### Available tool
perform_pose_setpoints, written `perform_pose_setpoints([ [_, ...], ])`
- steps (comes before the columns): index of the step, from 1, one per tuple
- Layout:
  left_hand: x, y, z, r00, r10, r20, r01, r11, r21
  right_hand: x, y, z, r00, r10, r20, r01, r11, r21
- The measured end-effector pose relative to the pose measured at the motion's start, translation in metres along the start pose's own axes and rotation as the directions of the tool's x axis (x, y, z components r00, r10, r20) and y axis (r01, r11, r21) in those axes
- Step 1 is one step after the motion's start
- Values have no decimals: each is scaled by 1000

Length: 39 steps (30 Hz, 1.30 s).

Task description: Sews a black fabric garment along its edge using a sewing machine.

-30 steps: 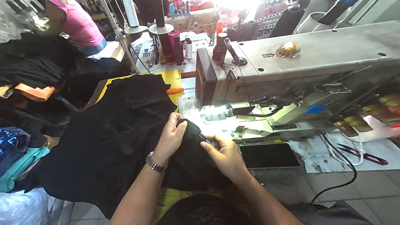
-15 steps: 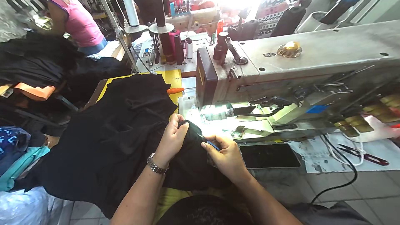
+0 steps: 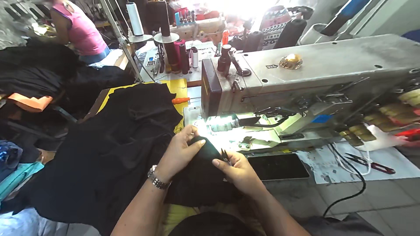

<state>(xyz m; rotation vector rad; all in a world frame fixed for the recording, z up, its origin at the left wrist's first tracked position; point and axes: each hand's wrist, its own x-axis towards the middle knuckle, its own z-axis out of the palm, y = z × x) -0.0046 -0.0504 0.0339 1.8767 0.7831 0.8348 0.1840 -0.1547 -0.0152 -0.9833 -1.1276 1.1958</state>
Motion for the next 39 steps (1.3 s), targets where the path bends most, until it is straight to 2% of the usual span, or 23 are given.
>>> perform_pose_setpoints([
  [2,10,-8,-4,991,66,-113,-37,969,243,-3,-2,-6,998,33,-53,-33,999,-5],
  [5,28,-27,-5,953,265,-144,-123,778,616,0,5,-12,975,-37,-217,-12,975,-220],
  [7,33,-34,-2,933,344,-110,-155,656,738,-1,12,-13,963,-77,-258,-4,954,-300],
  [8,32,-32,-2,928,352,-119,-144,635,759,0,13,-14,964,-65,-259,-17,953,-302],
  [10,22,-18,4,921,352,-165,-116,652,749,-1,15,-15,967,-25,-255,-40,968,-248],
  [12,9,-4,15,934,307,-182,-106,725,681,-2,18,-16,968,13,-250,-60,981,-184],
  [15,2,-7,35,982,172,-78,-105,840,532,-2,21,-16,972,46,-229,-81,986,-147],
  [20,8,-22,46,987,144,-65,-82,816,573,-7,30,-14,970,102,-221,-128,986,-107],
  [28,8,-19,64,981,160,-111,-58,786,615,-7,34,-13,980,56,-189,-85,985,-148],
  [34,12,-21,49,984,105,-141,-32,896,443,-6,33,-13,981,46,-190,-81,980,-180],
  [37,13,-19,43,989,85,-121,-32,922,386,-6,31,-17,982,6,-187,-67,945,-322],
  [39,12,-20,39,992,79,-95,-37,925,377,-8,27,-22,975,-127,-183,-3,814,-581],
])
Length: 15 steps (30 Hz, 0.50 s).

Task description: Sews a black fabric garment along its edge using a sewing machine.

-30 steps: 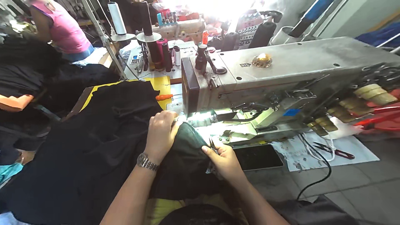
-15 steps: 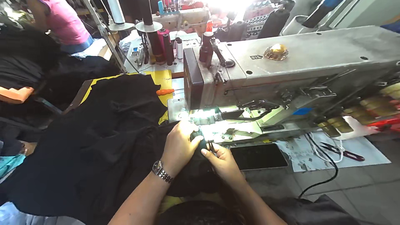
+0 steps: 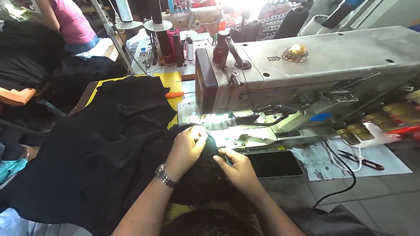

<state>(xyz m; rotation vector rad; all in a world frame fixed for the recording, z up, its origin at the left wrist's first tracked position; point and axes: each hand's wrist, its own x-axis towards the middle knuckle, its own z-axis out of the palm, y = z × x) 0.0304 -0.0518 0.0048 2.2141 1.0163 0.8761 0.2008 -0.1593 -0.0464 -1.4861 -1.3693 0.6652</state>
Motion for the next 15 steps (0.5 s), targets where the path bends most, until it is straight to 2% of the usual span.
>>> perform_pose_setpoints([
  [3,-1,-2,-2,1000,17,21,-18,1000,4,2,-13,-14,977,-188,-104,135,912,-387],
  [5,-1,-3,-2,999,31,22,-31,999,11,6,-24,-19,958,-270,-99,182,837,-517],
  [9,-1,-3,-1,999,40,22,-41,999,28,15,-29,-16,934,-351,-59,251,767,-590],
  [15,-2,-4,-1,998,60,12,-60,998,19,22,-34,-7,916,-395,-67,262,718,-645],
])
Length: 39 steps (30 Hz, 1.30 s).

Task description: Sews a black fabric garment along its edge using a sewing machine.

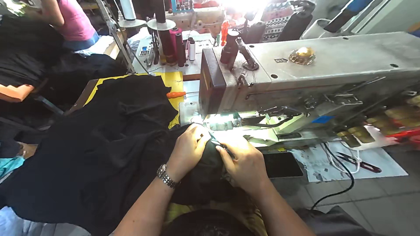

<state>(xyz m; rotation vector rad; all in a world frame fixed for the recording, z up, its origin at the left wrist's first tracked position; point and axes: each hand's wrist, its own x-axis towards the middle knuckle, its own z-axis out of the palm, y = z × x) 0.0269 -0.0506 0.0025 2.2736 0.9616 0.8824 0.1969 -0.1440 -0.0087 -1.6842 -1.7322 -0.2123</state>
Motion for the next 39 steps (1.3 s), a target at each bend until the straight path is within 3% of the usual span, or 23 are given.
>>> perform_pose_setpoints([
  [19,-3,0,1,1000,-8,7,8,1000,8,2,-1,5,1000,0,-13,-2,996,-89],
  [32,-2,-1,2,1000,-3,-5,3,1000,-2,-2,-3,8,1000,-2,-16,1,999,-49],
  [36,-2,-4,1,989,14,-144,-29,994,-102,-4,3,3,996,93,-16,-93,996,17],
  [39,1,-11,-4,985,3,-172,0,1000,17,-9,6,3,986,164,21,-165,984,59],
])
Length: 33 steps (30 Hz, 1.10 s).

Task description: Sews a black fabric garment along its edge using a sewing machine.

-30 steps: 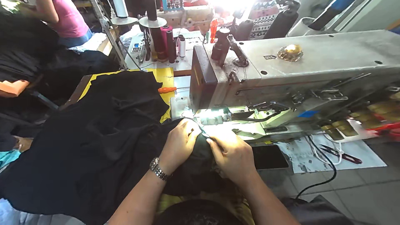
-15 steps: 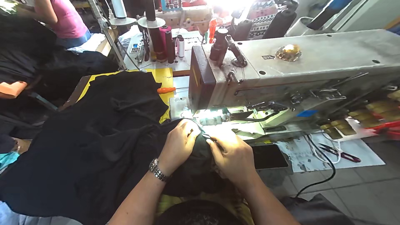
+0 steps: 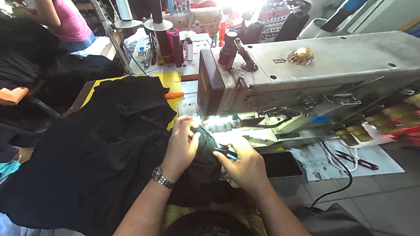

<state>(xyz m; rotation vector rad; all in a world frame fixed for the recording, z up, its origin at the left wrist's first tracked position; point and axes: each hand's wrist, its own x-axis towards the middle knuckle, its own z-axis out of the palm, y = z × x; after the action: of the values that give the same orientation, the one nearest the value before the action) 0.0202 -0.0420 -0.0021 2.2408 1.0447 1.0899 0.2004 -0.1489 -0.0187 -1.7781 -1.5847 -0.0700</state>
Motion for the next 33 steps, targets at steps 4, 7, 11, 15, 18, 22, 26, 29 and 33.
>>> perform_pose_setpoints([
  [4,12,-6,-6,990,12,141,-32,990,140,-17,-5,12,989,62,137,-85,982,166],
  [7,17,-7,-13,989,113,91,-123,985,118,-24,-9,18,968,80,239,-179,884,431],
  [11,10,-13,-27,963,256,-87,-239,956,169,-16,-1,13,989,-47,-141,81,967,243],
  [15,-5,-37,-27,970,235,59,-241,909,340,-5,8,18,977,-142,-162,154,986,67],
  [18,-10,-29,-32,972,223,74,-234,901,364,-9,7,21,982,-128,-136,141,985,96],
  [22,-5,-10,-30,946,303,116,-324,901,288,-9,8,20,985,-132,-113,143,986,88],
  [26,-1,-17,-15,961,204,185,-243,944,221,-8,8,17,988,-118,-96,125,989,74],
  [29,-2,-19,-16,967,170,191,-213,950,230,-7,7,15,990,-116,-78,121,991,65],
  [33,-5,-19,-22,979,113,167,-145,970,196,-8,9,14,990,-113,-87,121,987,103],
])
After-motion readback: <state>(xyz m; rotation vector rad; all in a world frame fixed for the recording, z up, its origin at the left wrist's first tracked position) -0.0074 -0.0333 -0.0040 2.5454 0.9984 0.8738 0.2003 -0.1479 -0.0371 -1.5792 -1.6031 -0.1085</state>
